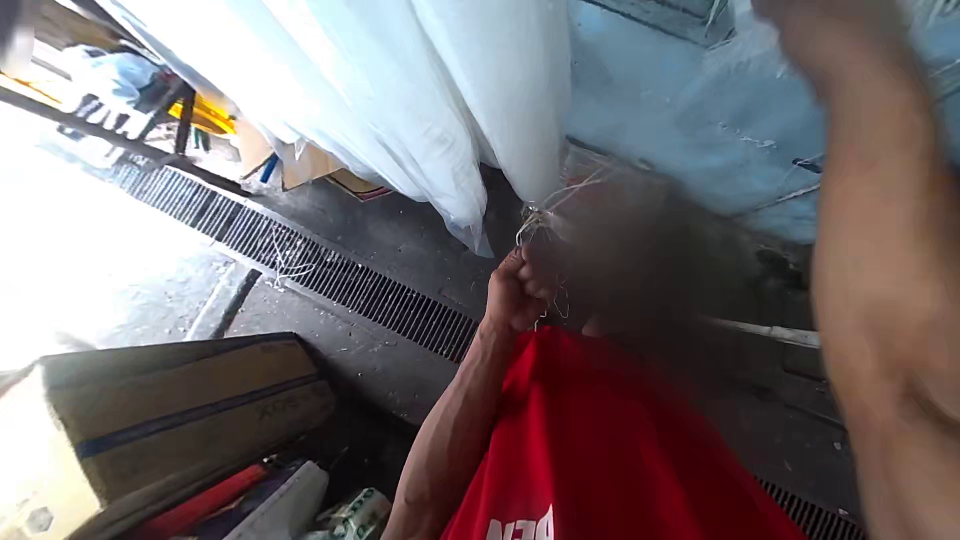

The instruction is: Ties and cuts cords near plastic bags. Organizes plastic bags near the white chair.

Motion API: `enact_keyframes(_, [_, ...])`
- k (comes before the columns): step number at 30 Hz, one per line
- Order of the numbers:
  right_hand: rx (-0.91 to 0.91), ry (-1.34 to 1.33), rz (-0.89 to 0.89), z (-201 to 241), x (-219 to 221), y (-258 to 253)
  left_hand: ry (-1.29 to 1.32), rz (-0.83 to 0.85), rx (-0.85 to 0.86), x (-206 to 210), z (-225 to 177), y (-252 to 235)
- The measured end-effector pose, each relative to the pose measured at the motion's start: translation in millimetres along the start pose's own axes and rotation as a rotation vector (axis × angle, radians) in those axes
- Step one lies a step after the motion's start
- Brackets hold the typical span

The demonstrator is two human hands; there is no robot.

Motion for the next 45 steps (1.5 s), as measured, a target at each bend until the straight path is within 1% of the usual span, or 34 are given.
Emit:
enact_keyframes(2, [-0.072, -0.074, -0.067, 3, 35, 44, 0.130, -0.046, 0.034, -1, -8, 3])
enact_keyframes(4, [-0.178, -0.182, -0.069, 10, 72, 103, 0.198, -0.090, 0.083, -7, -16, 7])
enact_keyframes(6, [-0.226, -0.250, 0.104, 15, 111, 157, 0.229, -0.127, 0.141, -14, -22, 9])
enact_keyframes(9, [-0.335, -0.403, 0.312, 9, 172, 206, 0.248, -0.134, 0.198, -20, -26, 12])
enact_keyframes(11, [-0.325, -0.500, 0.431, 15, 190, 226, 0.244, -0.146, 0.213, -20, -25, 14])
enact_keyframes(12, [-0.292, -0.551, 0.473, 19, 195, 232, 0.246, -0.159, 0.216, -20, -24, 14])
enact_keyframes(15, [-0.158, -0.632, 0.569, 25, 207, 245, 0.246, -0.198, 0.217, -20, -20, 12])
enact_keyframes(18, [-0.111, -0.630, 0.582, 27, 220, 255, 0.229, -0.204, 0.219, -19, -20, 11])
enact_keyframes(22, [-0.104, -0.597, 0.546, 21, 235, 259, 0.232, -0.217, 0.213, -20, -21, 12])
enact_keyframes(26, [-0.096, -0.640, 0.563, 15, 242, 262, 0.265, -0.177, 0.214, -21, -24, 17])
enact_keyframes(31, [-0.086, -0.639, 0.623, 10, 251, 267, 0.344, -0.122, 0.315, -21, -39, 27])
enact_keyframes(34, [-0.170, -0.632, 0.576, 7, 259, 272, 0.380, -0.088, 0.350, -19, -45, 33])
enact_keyframes(37, [-0.230, -0.763, 0.598, 8, 263, 269, 0.426, -0.073, 0.340, -16, -46, 37])
enact_keyframes(42, [-0.193, -1.110, 0.759, 10, 284, 265, 0.427, -0.036, 0.340, -7, -49, 42])
enact_keyframes(45, [-0.058, -1.329, 0.838, 17, 294, 271, 0.437, -0.027, 0.338, -7, -51, 48])
Point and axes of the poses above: each hand's wrist, its own y-axis away from the middle knuckle, its own x-axis out of the palm, z = x × y, the point moved 3 cm from there along -y, towards the middle knuckle, and after that the axes turned 3 degrees about -x, right-handed, at the moved point
